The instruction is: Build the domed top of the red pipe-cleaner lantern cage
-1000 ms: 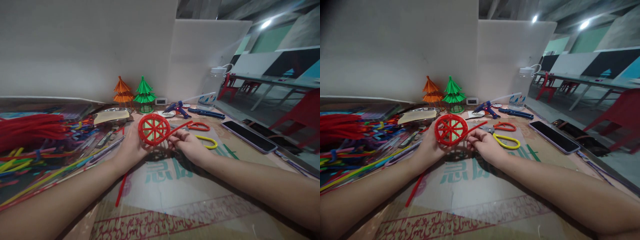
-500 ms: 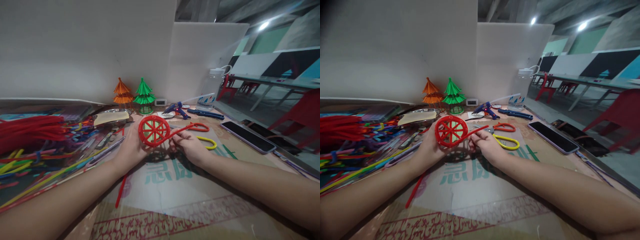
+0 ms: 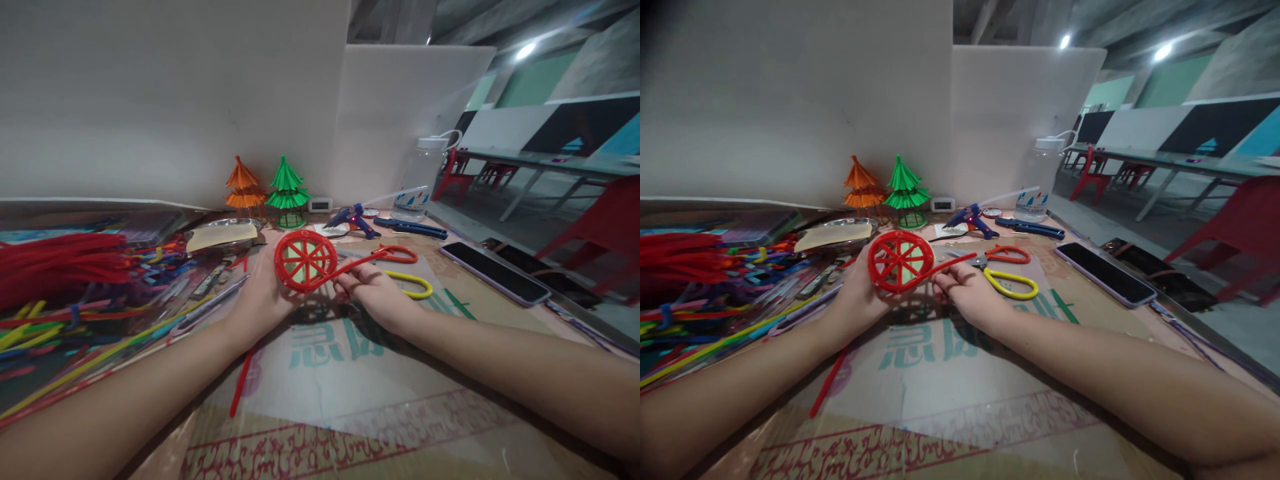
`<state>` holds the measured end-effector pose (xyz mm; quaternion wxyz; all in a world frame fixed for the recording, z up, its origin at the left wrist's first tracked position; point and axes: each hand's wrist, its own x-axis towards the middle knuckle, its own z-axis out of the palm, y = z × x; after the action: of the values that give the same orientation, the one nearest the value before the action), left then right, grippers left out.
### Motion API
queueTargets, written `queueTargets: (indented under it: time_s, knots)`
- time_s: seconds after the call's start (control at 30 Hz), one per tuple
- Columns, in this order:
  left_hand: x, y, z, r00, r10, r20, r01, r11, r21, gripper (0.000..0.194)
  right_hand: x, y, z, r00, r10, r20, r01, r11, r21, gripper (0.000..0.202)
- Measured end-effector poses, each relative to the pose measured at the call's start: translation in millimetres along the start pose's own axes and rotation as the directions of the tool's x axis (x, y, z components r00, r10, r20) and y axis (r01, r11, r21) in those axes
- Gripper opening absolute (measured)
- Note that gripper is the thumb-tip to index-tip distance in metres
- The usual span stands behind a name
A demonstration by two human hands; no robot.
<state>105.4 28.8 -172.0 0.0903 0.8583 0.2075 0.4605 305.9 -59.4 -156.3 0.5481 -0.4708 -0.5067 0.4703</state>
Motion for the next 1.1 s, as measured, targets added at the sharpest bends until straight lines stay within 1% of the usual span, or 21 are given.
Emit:
queueTargets:
  time_s: [0.13,0.23,0.33,0.43,0.6,0.63,0.67,0.73,0.8,0.83,0.87,0.93,0.97,1.1]
  knots:
    - [-0.5,-1.1,-0.2,1.000,-0.007,0.002,0.007,1.000,0.008,0.080,-0.6,-1.1,-2.3,0.999,-0.049,-0.019,0.049,0.999,-0.004,0.016]
    - [-0.8,-1.1,-0.2,1.000,-0.014,-0.003,0.014,1.000,-0.005,0.077,-3.1,-5.8,-2.7,0.998,-0.048,-0.032,0.047,0.999,-0.019,0.023]
    - [-0.7,0.9,-0.8,1.000,-0.016,-0.010,0.016,1.000,-0.005,0.078,-5.6,-7.7,-2.7,0.999,-0.034,-0.001,0.034,0.999,-0.020,0.023]
    - [-0.4,2.6,-1.2,1.000,-0.002,-0.004,0.002,1.000,0.013,0.080,-6.2,-6.1,-2.4,0.999,-0.053,0.009,0.053,0.998,-0.023,0.029]
    - [-0.5,2.2,-0.3,1.000,-0.009,-0.008,0.009,1.000,-0.002,0.081,-5.1,-6.6,-1.9,0.998,-0.055,-0.007,0.054,0.991,-0.122,0.043]
    - [-0.5,2.1,-0.3,1.000,-0.014,-0.008,0.014,1.000,-0.002,0.082,-5.6,-7.3,-2.0,0.998,-0.063,-0.014,0.061,0.991,-0.119,0.041]
    - [-0.4,2.1,-0.3,1.000,-0.019,-0.008,0.019,1.000,-0.003,0.082,-6.7,-8.2,-2.0,0.996,-0.085,-0.025,0.082,0.990,-0.111,0.033]
    - [0.1,3.0,-0.7,1.000,-0.024,-0.004,0.024,1.000,-0.004,0.080,-10.4,-10.0,-1.9,0.980,-0.196,-0.046,0.190,0.975,-0.114,0.016]
    - [1.5,4.9,-1.2,0.999,-0.031,-0.008,0.031,0.999,-0.008,0.077,-15.3,-11.9,-1.3,0.941,-0.338,-0.036,0.327,0.929,-0.173,0.024]
    - [2.5,6.2,-1.5,0.999,-0.036,-0.013,0.036,0.999,-0.009,0.076,-17.7,-12.7,-0.9,0.919,-0.394,-0.013,0.382,0.898,-0.217,0.023]
    - [3.5,7.5,-1.6,0.999,-0.036,-0.017,0.036,0.999,-0.010,0.077,-19.6,-13.5,-0.4,0.902,-0.432,0.011,0.420,0.870,-0.257,0.018]
    - [5.4,9.8,-1.6,0.999,-0.034,-0.018,0.033,0.999,-0.019,0.078,-21.3,-14.8,0.0,0.893,-0.450,0.035,0.437,0.844,-0.312,0.005]
    - [6.0,10.6,-1.5,1.000,-0.025,-0.017,0.024,0.999,-0.022,0.078,-21.0,-15.2,-0.1,0.893,-0.450,0.031,0.435,0.840,-0.324,0.003]
    - [4.7,10.5,-1.0,0.999,0.024,-0.029,-0.025,0.999,-0.037,0.076,-15.1,-15.4,-2.1,0.890,-0.456,-0.025,0.420,0.839,-0.346,0.005]
